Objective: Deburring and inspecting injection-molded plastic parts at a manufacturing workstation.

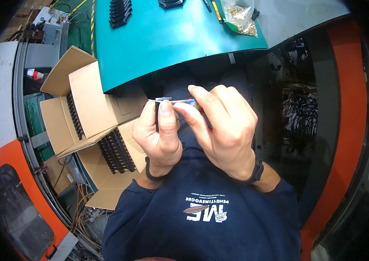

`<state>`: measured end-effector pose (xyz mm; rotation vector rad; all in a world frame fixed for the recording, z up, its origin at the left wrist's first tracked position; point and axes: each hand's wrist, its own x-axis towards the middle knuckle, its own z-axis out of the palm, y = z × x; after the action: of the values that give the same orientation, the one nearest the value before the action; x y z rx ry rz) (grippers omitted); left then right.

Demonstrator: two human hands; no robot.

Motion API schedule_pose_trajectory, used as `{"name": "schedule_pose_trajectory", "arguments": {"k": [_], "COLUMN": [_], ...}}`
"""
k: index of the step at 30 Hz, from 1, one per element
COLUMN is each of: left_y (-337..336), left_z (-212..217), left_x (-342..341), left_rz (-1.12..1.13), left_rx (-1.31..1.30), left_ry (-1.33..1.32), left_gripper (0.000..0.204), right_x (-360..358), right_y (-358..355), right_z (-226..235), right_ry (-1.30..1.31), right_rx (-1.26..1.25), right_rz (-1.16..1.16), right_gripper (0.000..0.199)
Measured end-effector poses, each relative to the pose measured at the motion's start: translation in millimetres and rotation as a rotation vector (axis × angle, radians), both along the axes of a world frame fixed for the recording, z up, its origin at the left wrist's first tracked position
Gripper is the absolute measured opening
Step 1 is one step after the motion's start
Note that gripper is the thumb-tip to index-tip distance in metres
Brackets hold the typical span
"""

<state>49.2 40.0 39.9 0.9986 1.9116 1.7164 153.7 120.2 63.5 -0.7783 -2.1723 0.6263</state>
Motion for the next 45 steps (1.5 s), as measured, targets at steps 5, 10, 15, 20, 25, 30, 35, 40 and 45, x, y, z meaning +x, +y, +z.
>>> {"name": "schedule_pose_trajectory", "arguments": {"k": [5,10,15,20,25,30,35,40,45], "left_y": [-1.6,8.0,13.6,10.7,-3.9,-10.1,-9.3,-11.0,-11.5], "left_z": [4.9,-17.7,-31.1,-39.8,-42.8,-48.8,-46.3,-43.9,-46.3], "left_x": [-6.2,-19.2,-22.4,-15.6,-23.3,-21.8,-22.3,-22.0,-23.8], "left_rz": [-0.062,-0.351,-0.424,-0.076,-0.116,-0.127,-0.136,-0.148,-0.168], "left_rx": [0.068,0.401,0.643,0.448,0.362,0.380,0.324,0.303,0.316], "left_ry": [-0.446,-0.796,-1.031,-0.559,-0.130,-0.399,-0.599,-0.618,-0.634], "left_gripper": [0.032,0.052,0.050,0.054,0.051,0.044,0.043,0.047,0.044], "right_x": [1.1,4.4,9.2,17.8,22.1,21.1,21.3,21.7,20.7], "right_y": [3.3,4.1,-1.8,2.7,6.9,6.1,10.5,12.7,12.8], "right_z": [-2.0,-33.7,-35.8,-29.4,-23.8,-19.2,-24.3,-25.8,-27.8], "right_ry": [0.154,0.233,0.363,0.354,0.343,0.443,0.441,0.432,0.436], "right_rx": [-0.323,-1.093,-1.377,-1.107,-0.928,-0.947,-1.097,-1.238,-1.257], "right_rz": [-0.009,0.165,0.251,0.127,0.115,0.153,0.160,0.098,0.091], "right_gripper": [0.037,0.026,0.021,0.025,0.033,0.039,0.038,0.033,0.031]}}
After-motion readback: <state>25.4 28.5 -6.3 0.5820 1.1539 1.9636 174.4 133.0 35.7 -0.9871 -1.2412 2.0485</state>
